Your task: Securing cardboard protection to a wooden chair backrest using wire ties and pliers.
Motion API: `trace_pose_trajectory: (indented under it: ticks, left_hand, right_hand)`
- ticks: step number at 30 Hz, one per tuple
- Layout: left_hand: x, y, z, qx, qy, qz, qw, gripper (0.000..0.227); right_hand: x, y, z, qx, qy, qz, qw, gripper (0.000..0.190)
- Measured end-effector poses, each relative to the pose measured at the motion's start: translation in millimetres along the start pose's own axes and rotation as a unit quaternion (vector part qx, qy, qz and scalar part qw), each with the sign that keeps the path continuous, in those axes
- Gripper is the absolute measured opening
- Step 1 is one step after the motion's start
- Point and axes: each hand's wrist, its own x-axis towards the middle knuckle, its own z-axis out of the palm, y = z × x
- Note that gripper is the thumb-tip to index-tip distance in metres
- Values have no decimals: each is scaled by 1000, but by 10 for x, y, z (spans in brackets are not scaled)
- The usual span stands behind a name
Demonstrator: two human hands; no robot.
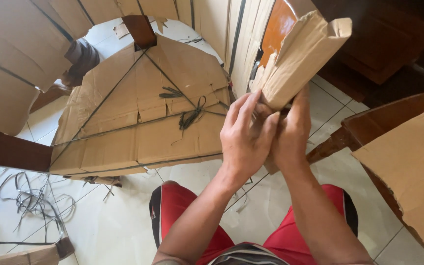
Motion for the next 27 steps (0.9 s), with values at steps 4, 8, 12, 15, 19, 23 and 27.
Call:
trace_pose_trajectory:
  ticks: [4, 8, 12, 15, 19, 23, 27]
  left_hand:
    - [81, 111, 112, 109, -16, 5, 994, 56]
    - [108, 119, 189, 226, -25, 29, 973, 58]
    - [15, 20, 229, 233, -37, 30, 971, 64]
    - [-17, -12, 229, 226, -51, 36, 972, 67]
    - [50, 139, 190, 223, -71, 16, 972, 69]
    - [174, 178, 212, 215, -60, 24, 974, 57]
    - [106, 146, 236, 184, -34, 24, 982, 55]
  right_hand:
    - [-31, 119, 11, 44, -21, -74, 996, 83]
    - [-25, 299, -4, 87, -25, -145, 985, 82]
    - [-131, 471, -45, 106, -5, -179, 978, 82]
    - [-241, 424, -18, 154, 11, -157, 975, 85]
    - [-163, 266, -74, 183, 9, -151, 972, 66]
    - [-68, 329, -152, 211, -29, -154, 965, 67]
    - [-106, 406, -167, 193, -13, -149, 970, 64]
